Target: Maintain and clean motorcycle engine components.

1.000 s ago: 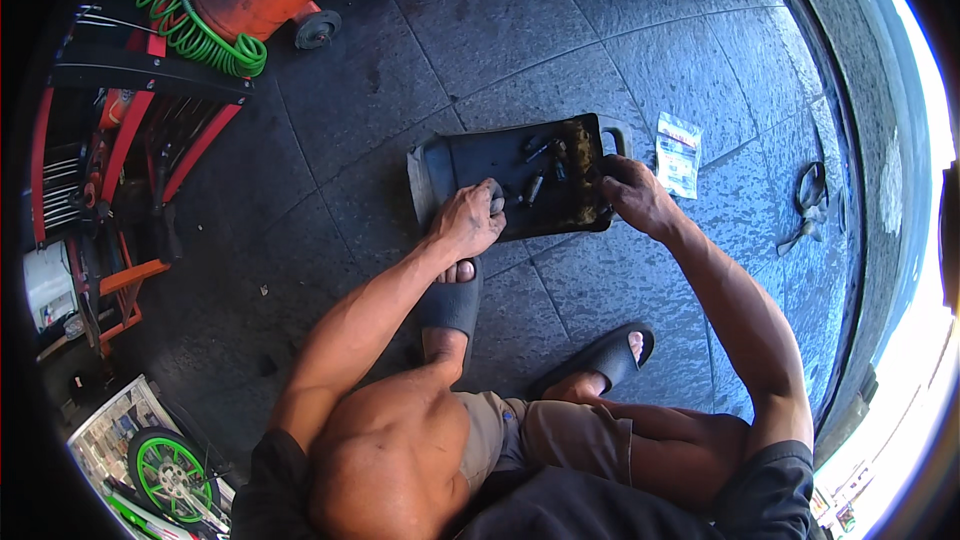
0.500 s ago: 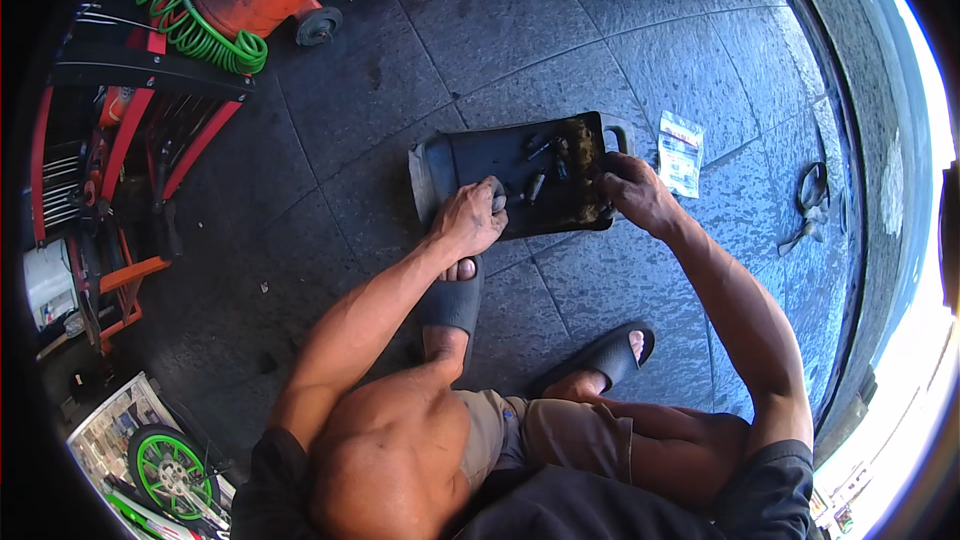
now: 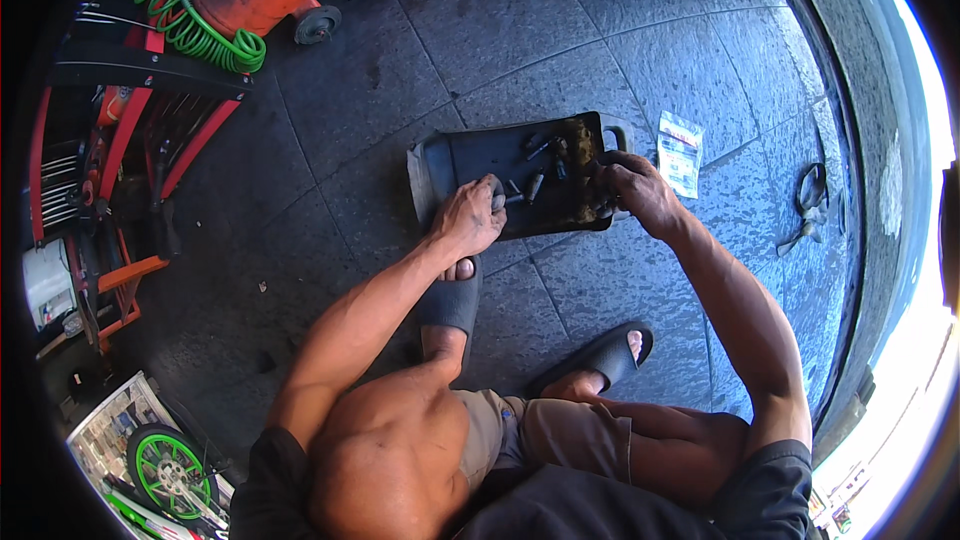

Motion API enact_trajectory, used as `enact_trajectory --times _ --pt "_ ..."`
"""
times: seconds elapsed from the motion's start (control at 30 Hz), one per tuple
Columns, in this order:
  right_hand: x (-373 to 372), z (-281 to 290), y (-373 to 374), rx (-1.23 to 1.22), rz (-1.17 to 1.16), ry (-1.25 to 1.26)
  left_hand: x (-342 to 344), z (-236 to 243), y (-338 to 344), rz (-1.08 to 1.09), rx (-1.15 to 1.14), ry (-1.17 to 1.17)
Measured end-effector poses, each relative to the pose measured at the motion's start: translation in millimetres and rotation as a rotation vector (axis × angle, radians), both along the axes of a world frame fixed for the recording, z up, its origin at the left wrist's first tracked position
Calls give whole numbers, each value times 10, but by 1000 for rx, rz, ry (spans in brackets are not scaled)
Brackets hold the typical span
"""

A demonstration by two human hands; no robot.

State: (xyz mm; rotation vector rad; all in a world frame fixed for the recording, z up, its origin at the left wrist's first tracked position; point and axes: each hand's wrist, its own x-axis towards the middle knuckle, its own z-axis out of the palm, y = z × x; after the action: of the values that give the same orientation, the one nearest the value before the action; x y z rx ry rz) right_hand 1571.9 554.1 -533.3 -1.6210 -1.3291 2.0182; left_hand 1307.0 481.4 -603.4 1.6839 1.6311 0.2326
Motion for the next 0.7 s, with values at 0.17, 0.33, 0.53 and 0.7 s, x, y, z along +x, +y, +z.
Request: enact_trajectory --times 0.17,0.33,0.53,0.7 --pt "15 46 0 27 36 -46 -5 -26 20 -79 24 -64" --pt "56 41 -24 76 47 -80 72 -124 275 -78 187 -82" --pt "168 86 -128 156 92 -175 191 -491 633 -149 358 73" --pt "252 218 -318 74 24 -93 220 -574 733 -289 306 100"
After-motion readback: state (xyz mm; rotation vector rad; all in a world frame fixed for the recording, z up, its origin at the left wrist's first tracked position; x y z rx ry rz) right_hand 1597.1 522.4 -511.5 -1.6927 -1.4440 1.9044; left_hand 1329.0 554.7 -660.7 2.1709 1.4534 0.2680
